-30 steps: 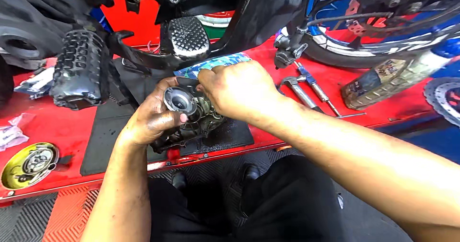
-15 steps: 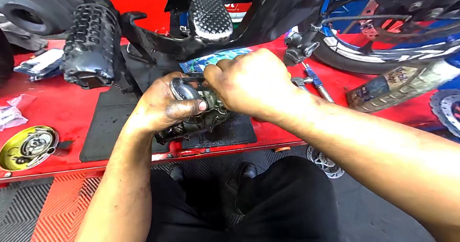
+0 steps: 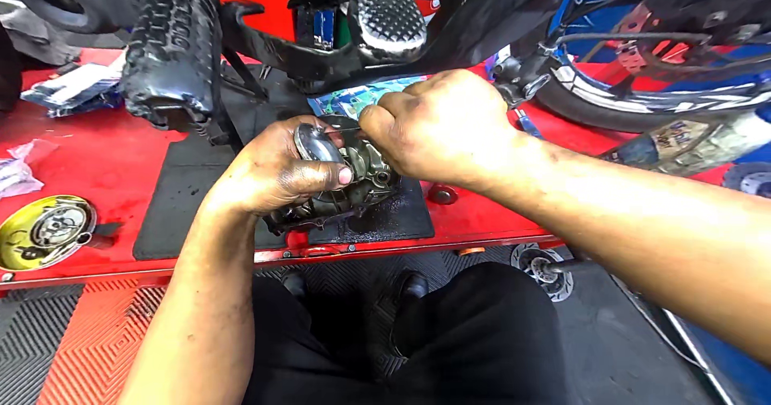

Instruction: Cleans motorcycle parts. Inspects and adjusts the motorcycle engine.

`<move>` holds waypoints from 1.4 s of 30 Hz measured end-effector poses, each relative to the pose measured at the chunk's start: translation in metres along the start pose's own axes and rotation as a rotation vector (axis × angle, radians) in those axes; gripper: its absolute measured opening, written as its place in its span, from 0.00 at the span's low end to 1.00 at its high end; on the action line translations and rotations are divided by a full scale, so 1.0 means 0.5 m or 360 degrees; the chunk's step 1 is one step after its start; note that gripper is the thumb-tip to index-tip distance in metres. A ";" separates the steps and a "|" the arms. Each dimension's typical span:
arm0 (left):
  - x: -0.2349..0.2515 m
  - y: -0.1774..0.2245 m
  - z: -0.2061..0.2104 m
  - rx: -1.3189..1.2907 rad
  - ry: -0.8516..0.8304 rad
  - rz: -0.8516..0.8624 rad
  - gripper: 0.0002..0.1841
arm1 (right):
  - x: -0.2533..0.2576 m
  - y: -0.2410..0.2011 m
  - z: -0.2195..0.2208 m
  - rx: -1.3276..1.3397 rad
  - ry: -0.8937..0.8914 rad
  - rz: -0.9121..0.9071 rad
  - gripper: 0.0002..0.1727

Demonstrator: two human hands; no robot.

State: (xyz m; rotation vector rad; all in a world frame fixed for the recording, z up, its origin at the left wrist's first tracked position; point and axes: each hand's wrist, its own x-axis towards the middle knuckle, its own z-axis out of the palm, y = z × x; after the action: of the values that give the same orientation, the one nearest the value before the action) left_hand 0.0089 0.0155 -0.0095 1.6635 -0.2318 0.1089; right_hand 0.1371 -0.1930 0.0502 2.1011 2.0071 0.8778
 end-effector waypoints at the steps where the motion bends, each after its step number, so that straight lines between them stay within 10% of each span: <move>1: -0.001 0.000 0.001 -0.0016 -0.0011 -0.0006 0.18 | 0.001 0.001 0.001 -0.0010 0.0013 -0.0015 0.13; 13: 0.001 0.008 0.005 -0.0012 -0.0092 0.0031 0.12 | 0.006 -0.002 -0.010 -0.0221 0.0077 -0.0208 0.09; 20: 0.000 0.019 0.017 0.0796 0.0304 -0.0026 0.34 | 0.034 -0.034 -0.036 -0.0105 -0.0347 0.0146 0.06; 42: 0.019 -0.020 0.042 0.1405 0.0588 0.0174 0.49 | 0.047 0.013 -0.015 0.0815 -0.0955 0.0638 0.19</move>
State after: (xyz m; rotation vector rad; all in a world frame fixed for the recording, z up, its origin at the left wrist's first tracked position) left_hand 0.0189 -0.0050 -0.0193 2.4559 0.0242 0.6724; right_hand 0.1387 -0.1740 0.0670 2.6485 1.6172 -0.2904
